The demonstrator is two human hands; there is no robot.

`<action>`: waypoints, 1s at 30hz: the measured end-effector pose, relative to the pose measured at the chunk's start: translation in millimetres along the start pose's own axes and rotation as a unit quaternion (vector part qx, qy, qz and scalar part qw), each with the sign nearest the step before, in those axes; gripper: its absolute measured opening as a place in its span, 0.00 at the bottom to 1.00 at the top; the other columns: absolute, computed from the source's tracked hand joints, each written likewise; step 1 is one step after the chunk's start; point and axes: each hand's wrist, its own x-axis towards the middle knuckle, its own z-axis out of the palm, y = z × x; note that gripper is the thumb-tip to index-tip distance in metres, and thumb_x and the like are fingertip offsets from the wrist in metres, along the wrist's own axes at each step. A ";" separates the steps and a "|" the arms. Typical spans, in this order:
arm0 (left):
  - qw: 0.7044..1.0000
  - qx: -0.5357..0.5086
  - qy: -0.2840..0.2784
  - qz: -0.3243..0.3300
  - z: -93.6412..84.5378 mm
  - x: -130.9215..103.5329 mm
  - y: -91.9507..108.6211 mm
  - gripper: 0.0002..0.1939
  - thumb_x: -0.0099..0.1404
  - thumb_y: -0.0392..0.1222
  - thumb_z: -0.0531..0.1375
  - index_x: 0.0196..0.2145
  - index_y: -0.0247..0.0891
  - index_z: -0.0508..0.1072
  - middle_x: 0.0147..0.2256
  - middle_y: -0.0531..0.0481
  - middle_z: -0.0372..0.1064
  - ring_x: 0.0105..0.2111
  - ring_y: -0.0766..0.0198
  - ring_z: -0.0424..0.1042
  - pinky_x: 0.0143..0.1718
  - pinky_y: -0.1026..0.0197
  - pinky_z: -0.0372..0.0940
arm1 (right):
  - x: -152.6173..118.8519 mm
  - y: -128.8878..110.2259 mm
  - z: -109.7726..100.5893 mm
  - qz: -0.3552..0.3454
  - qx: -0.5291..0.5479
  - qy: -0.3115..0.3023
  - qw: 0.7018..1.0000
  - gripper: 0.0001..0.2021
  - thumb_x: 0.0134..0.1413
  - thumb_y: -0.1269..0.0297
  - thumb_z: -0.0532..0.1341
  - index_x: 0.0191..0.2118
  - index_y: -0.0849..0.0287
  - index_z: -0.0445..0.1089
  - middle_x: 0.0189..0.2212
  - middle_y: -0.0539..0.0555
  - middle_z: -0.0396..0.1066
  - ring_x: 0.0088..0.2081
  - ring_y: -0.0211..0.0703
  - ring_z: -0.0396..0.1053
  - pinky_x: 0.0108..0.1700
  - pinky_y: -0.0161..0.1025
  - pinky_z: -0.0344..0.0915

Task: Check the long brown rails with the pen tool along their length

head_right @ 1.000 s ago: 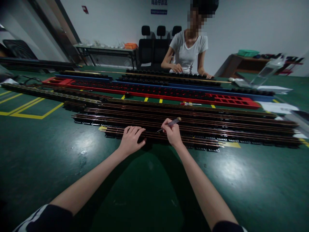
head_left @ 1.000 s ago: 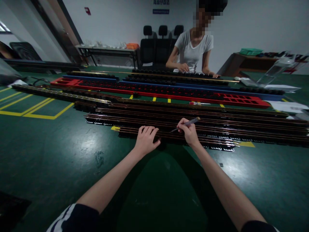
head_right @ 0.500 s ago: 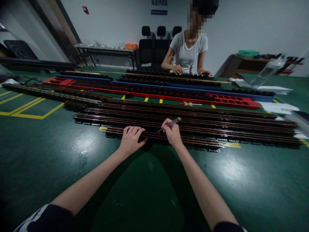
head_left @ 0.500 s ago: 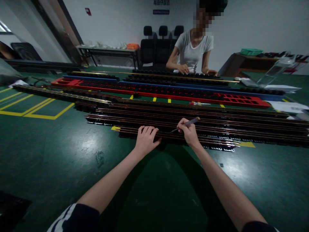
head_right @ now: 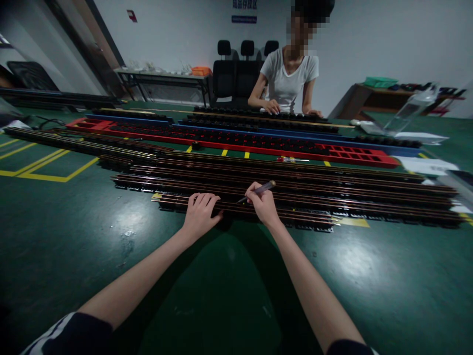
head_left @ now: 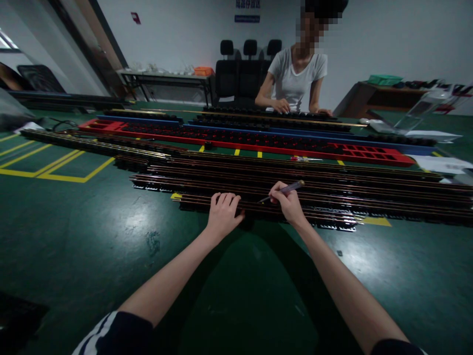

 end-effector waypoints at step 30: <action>1.000 0.022 -0.006 0.003 0.5 -2.1 1.0 0.17 0.61 0.29 0.50 0.45 0.35 0.72 0.45 0.42 0.72 0.47 0.53 0.68 0.53 0.47 0.55 | 3.0 -4.9 -4.5 0.025 0.064 -0.009 0.998 0.06 0.40 0.65 0.59 0.18 0.58 0.66 0.15 0.49 0.66 0.19 0.37 0.63 0.23 0.35 0.60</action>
